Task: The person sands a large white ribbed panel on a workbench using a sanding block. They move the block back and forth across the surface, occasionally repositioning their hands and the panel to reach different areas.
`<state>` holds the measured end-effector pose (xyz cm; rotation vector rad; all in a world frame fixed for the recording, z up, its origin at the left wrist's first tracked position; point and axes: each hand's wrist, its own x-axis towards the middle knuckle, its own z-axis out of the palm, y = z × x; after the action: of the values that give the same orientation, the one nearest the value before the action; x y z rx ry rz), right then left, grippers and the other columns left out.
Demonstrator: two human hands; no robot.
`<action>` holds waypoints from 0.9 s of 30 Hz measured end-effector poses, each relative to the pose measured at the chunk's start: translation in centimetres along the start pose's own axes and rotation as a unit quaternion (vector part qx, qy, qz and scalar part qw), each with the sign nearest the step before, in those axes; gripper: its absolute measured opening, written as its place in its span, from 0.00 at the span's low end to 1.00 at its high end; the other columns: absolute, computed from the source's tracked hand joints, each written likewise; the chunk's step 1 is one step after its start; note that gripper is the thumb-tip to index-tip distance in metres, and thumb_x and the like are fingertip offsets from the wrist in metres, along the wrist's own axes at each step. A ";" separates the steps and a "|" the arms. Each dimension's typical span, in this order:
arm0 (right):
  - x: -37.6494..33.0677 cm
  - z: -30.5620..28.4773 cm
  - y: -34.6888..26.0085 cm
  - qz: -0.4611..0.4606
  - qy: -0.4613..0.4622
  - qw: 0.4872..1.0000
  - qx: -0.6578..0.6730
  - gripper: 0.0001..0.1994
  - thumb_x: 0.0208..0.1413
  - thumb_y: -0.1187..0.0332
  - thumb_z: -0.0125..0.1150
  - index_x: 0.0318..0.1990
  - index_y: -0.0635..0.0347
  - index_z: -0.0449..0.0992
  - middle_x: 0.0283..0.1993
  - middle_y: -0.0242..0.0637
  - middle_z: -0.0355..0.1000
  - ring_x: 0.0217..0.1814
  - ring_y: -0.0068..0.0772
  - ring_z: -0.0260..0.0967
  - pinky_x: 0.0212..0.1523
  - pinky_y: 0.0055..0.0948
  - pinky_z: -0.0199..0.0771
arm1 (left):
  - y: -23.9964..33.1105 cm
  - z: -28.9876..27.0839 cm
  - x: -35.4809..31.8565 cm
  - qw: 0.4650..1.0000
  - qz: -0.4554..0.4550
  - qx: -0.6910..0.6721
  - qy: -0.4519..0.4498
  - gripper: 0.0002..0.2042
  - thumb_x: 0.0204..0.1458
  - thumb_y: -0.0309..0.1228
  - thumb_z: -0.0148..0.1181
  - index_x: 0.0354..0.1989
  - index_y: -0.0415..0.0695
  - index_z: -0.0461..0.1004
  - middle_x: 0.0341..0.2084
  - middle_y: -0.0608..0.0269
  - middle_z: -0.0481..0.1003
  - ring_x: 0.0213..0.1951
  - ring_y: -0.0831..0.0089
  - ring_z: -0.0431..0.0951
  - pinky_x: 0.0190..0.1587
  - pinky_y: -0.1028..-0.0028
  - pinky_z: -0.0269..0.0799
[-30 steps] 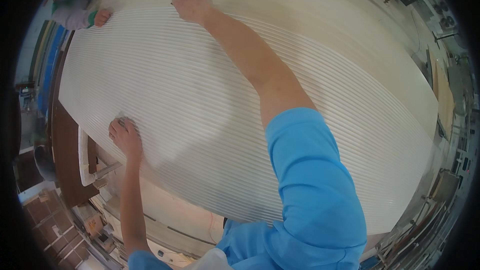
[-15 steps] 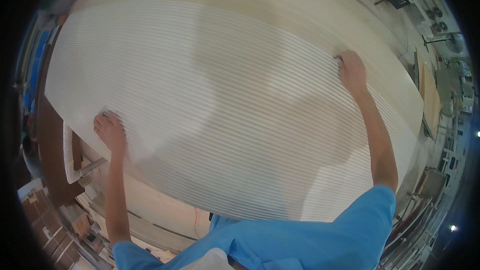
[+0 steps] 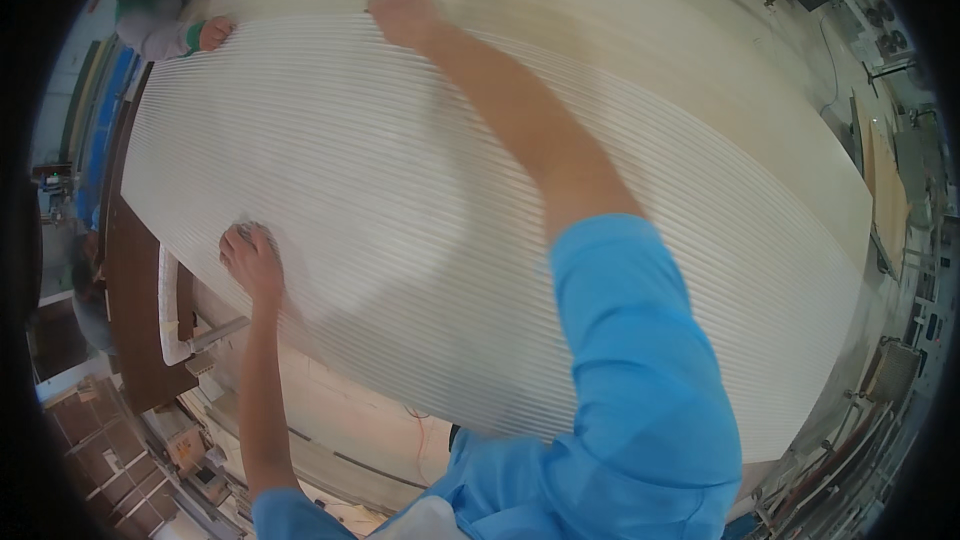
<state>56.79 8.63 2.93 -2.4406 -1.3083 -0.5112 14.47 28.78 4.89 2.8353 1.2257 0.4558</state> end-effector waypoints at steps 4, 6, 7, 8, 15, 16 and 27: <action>-13.5 -9.0 5.1 0.044 -0.050 0.997 -0.038 0.11 0.54 0.72 0.56 0.44 0.57 0.80 0.48 0.42 0.78 0.54 0.48 0.74 0.54 0.43 0.76 | -1.3 0.0 0.0 0.998 0.057 -0.004 0.017 0.21 0.66 0.39 0.49 0.56 0.32 0.66 0.58 0.40 0.66 0.61 0.39 0.63 0.65 0.49 0.58; -22.5 -15.4 7.9 0.117 -0.067 0.990 -0.036 0.09 0.58 0.69 0.55 0.44 0.55 0.79 0.46 0.41 0.76 0.51 0.48 0.73 0.53 0.44 0.76 | -1.5 0.5 0.2 0.998 0.057 -0.004 0.026 0.21 0.66 0.39 0.49 0.56 0.32 0.66 0.57 0.40 0.66 0.60 0.39 0.64 0.65 0.49 0.59; -26.3 -18.1 9.4 0.136 -0.064 0.987 -0.056 0.07 0.58 0.70 0.56 0.42 0.56 0.78 0.46 0.42 0.76 0.50 0.48 0.73 0.52 0.45 0.75 | -1.3 0.9 0.2 0.998 0.050 0.007 0.026 0.21 0.66 0.39 0.49 0.56 0.32 0.66 0.57 0.40 0.66 0.60 0.39 0.64 0.65 0.49 0.59; -29.8 -20.5 10.6 0.147 -0.064 0.985 -0.068 0.07 0.58 0.71 0.57 0.42 0.57 0.78 0.46 0.43 0.75 0.50 0.48 0.72 0.52 0.45 0.74 | -1.3 1.0 0.3 0.999 0.036 0.017 0.017 0.21 0.66 0.39 0.49 0.55 0.32 0.66 0.57 0.40 0.66 0.61 0.39 0.64 0.65 0.49 0.59; -33.3 -21.9 10.1 0.181 -0.023 0.982 0.046 0.07 0.59 0.73 0.60 0.43 0.63 0.76 0.42 0.47 0.73 0.48 0.53 0.70 0.48 0.45 0.72 | -0.6 0.5 0.6 1.000 0.010 0.028 0.007 0.22 0.65 0.39 0.49 0.59 0.33 0.65 0.60 0.41 0.65 0.63 0.40 0.62 0.65 0.50 0.61; -32.9 -21.6 9.6 0.204 -0.034 0.978 0.027 0.06 0.60 0.72 0.60 0.43 0.63 0.76 0.42 0.47 0.73 0.47 0.54 0.70 0.48 0.44 0.72 | -0.6 0.3 0.6 0.999 0.024 0.029 0.013 0.23 0.65 0.39 0.49 0.60 0.32 0.64 0.61 0.41 0.64 0.63 0.40 0.61 0.65 0.50 0.60; -28.3 -18.9 8.0 0.143 0.006 0.988 -0.049 0.04 0.58 0.74 0.58 0.40 0.62 0.75 0.40 0.43 0.73 0.46 0.50 0.71 0.45 0.44 0.74 | -1.3 1.6 0.6 0.978 0.130 0.161 -0.017 0.21 0.65 0.37 0.48 0.57 0.30 0.65 0.57 0.38 0.65 0.60 0.43 0.64 0.62 0.50 0.63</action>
<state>45.94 -24.48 5.81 -2.6417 -0.9244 -0.5226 14.34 30.24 3.35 3.2836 1.0065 0.2280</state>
